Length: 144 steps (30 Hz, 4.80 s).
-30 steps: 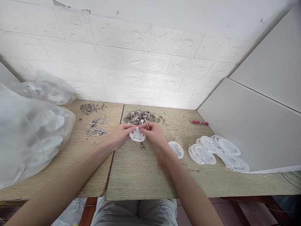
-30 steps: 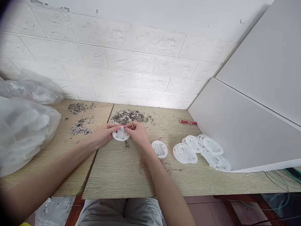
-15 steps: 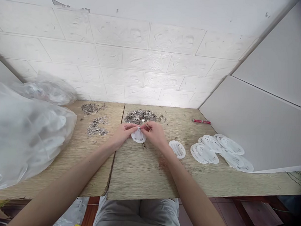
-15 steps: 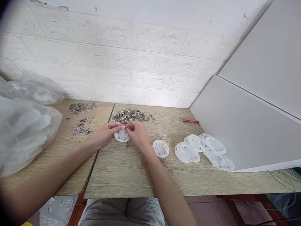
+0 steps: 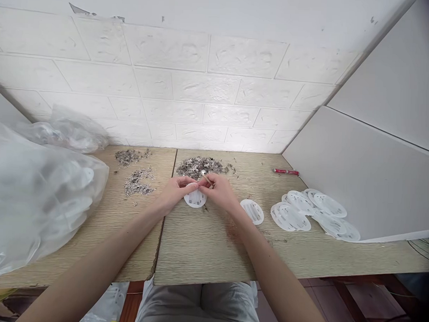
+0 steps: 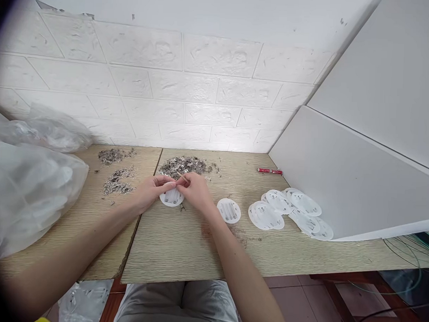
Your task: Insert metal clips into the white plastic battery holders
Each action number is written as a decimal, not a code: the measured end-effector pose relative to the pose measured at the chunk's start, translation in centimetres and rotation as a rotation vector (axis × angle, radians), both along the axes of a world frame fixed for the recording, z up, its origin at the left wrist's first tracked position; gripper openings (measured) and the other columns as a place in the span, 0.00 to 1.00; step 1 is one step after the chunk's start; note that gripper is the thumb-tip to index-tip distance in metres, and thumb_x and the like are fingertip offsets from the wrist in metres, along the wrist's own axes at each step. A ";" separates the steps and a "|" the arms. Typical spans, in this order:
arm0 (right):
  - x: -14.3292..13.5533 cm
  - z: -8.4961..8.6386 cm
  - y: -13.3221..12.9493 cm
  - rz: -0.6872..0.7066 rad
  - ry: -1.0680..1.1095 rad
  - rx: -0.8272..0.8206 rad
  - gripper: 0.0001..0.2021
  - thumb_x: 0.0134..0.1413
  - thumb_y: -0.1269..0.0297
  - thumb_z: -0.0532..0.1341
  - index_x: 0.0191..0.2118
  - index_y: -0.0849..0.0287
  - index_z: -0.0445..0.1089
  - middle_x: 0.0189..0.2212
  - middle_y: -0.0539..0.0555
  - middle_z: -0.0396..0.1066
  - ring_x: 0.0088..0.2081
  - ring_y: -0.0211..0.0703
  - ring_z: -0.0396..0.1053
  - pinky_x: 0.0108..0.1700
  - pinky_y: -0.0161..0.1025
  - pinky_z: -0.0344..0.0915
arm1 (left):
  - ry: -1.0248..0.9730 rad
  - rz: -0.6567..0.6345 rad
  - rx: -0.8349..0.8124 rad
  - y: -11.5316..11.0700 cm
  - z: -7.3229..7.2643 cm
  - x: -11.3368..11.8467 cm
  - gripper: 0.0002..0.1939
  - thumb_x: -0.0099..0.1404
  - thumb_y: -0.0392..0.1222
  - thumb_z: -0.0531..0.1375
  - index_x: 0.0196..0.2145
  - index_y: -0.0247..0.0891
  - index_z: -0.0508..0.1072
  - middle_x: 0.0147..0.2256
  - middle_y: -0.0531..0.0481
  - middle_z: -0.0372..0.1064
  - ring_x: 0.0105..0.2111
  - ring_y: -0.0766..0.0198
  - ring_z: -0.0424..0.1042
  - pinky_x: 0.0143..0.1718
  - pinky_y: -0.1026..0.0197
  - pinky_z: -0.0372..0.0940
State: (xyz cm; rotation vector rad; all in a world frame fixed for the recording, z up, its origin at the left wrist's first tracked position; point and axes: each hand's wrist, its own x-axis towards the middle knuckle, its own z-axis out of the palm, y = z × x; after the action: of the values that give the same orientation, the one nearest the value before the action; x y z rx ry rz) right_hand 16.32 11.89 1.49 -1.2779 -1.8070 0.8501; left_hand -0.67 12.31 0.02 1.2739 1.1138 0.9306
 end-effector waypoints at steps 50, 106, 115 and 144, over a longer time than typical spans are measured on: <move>-1.4 -0.5 -0.1 -0.010 0.385 -0.144 0.09 0.45 0.60 0.61 0.32 0.59 0.67 0.25 0.47 0.61 0.27 0.35 0.57 0.28 0.33 0.56 | -0.035 0.097 0.028 -0.1 0.2 0.2 0.19 0.46 0.49 0.70 0.31 0.35 0.74 0.29 0.48 0.73 0.28 0.63 0.70 0.30 0.61 0.62; -1.3 -0.3 -0.3 -0.136 -0.338 0.150 0.08 0.55 0.69 0.58 0.34 0.57 0.76 0.34 0.55 0.77 0.33 0.44 0.70 0.33 0.38 0.57 | -0.382 0.075 0.019 0.7 -0.5 0.5 0.22 0.53 0.55 0.67 0.37 0.34 0.73 0.32 0.50 0.69 0.33 0.66 0.68 0.44 0.58 0.66; -0.6 0.1 -0.6 -0.150 -0.362 0.204 0.10 0.60 0.66 0.56 0.37 0.57 0.77 0.34 0.52 0.75 0.31 0.37 0.67 0.31 0.34 0.55 | -0.436 0.086 -0.019 1.2 -0.6 0.3 0.20 0.55 0.57 0.65 0.33 0.36 0.72 0.31 0.50 0.67 0.33 0.65 0.66 0.41 0.59 0.65; -1.0 -0.3 -1.0 -0.192 -0.509 0.277 0.10 0.61 0.67 0.57 0.36 0.57 0.76 0.33 0.51 0.74 0.34 0.39 0.68 0.30 0.35 0.53 | -0.392 0.113 -0.019 0.7 -0.1 0.7 0.22 0.52 0.58 0.66 0.32 0.35 0.72 0.29 0.51 0.66 0.31 0.66 0.67 0.40 0.58 0.66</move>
State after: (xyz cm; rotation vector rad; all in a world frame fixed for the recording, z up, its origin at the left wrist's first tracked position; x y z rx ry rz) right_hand 15.28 10.93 1.21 -1.5411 -2.0525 0.1609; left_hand 0.03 13.05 -0.03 0.9657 0.8874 1.1916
